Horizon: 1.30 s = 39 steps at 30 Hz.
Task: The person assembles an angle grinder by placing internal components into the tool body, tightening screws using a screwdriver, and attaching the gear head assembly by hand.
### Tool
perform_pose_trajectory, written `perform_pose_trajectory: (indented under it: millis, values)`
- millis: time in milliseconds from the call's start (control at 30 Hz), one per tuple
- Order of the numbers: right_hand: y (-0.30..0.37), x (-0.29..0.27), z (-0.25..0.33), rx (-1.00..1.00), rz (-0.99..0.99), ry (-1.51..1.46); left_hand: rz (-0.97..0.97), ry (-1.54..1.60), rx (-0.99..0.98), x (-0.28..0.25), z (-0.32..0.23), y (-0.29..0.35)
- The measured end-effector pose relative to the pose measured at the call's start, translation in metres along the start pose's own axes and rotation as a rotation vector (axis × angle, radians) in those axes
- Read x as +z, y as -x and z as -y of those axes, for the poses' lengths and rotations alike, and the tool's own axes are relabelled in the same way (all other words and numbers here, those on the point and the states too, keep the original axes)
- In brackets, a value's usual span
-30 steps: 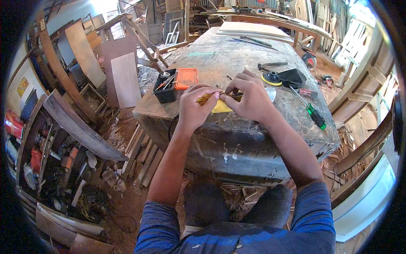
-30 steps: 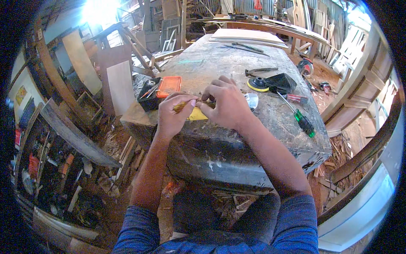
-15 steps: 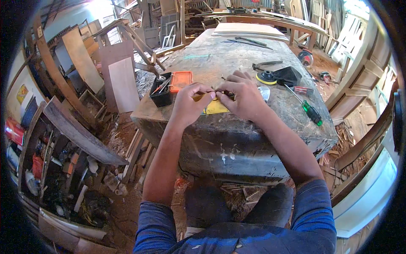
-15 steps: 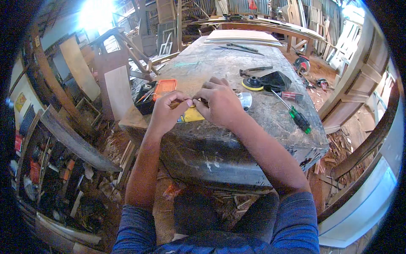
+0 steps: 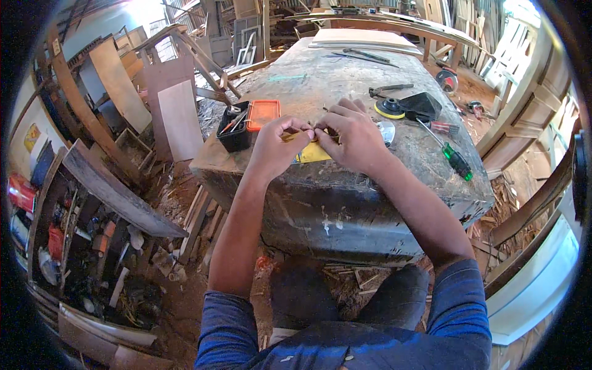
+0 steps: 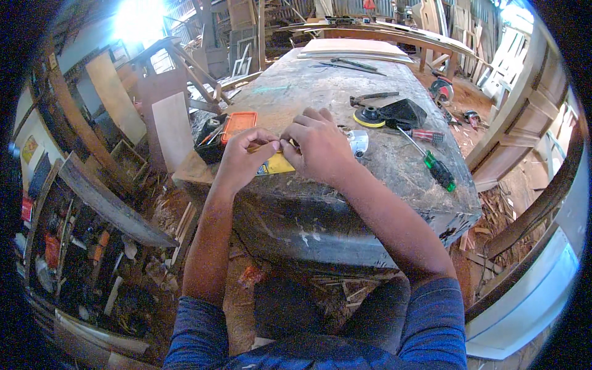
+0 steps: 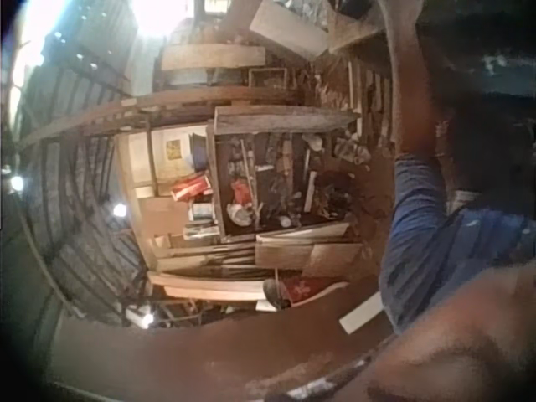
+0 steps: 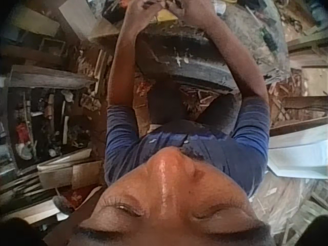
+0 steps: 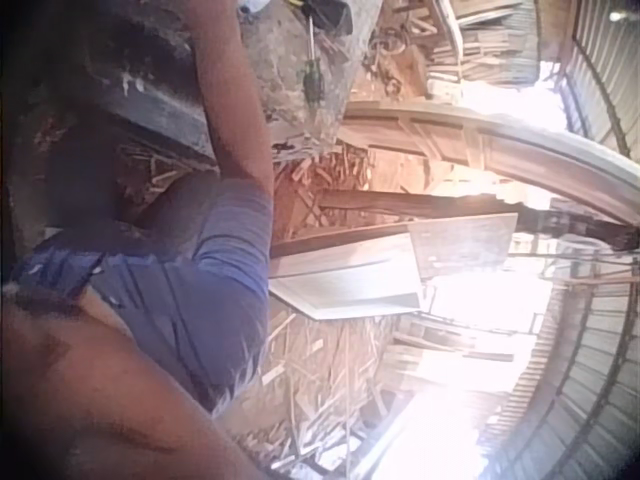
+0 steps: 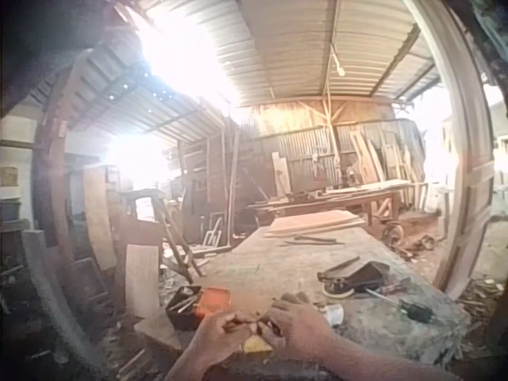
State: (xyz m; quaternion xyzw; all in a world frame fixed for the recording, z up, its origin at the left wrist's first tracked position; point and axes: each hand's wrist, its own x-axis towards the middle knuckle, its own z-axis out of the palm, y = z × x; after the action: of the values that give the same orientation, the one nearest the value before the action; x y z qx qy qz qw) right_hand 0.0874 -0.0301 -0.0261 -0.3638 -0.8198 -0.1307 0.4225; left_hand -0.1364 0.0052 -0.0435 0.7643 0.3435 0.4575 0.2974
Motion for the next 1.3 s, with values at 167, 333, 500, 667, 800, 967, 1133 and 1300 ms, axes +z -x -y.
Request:
perform_pose_trajectory:
  millis: [167, 333, 500, 667, 800, 967, 1133, 1300]
  values:
    - [-0.001, -0.001, 0.002, 0.028, 0.02, 0.003, 0.004, -0.001, -0.015, 0.0, -0.004, 0.0]
    - [-0.001, 0.0, 0.003, 0.036, 0.034, 0.0, 0.019, 0.018, 0.006, -0.004, 0.004, -0.001]
    - [0.0, -0.002, 0.002, 0.02, 0.021, -0.005, 0.021, 0.015, -0.051, -0.003, -0.003, 0.001]
    - [-0.003, -0.001, 0.002, 0.021, 0.021, 0.005, -0.001, 0.037, 0.0, -0.004, 0.004, 0.0]
    - [0.0, 0.0, -0.001, 0.003, -0.003, 0.003, -0.064, 0.037, 0.024, 0.002, 0.002, 0.005]
    - [0.0, 0.001, 0.002, 0.041, 0.006, -0.023, -0.087, -0.061, 0.111, 0.003, 0.014, 0.009]
    - [0.0, -0.001, 0.002, 0.041, 0.006, -0.027, -0.164, -0.24, 0.239, 0.006, 0.01, 0.009]
    - [0.0, -0.003, 0.001, 0.006, 0.009, -0.022, -0.173, -0.258, 0.267, 0.007, 0.008, 0.008]
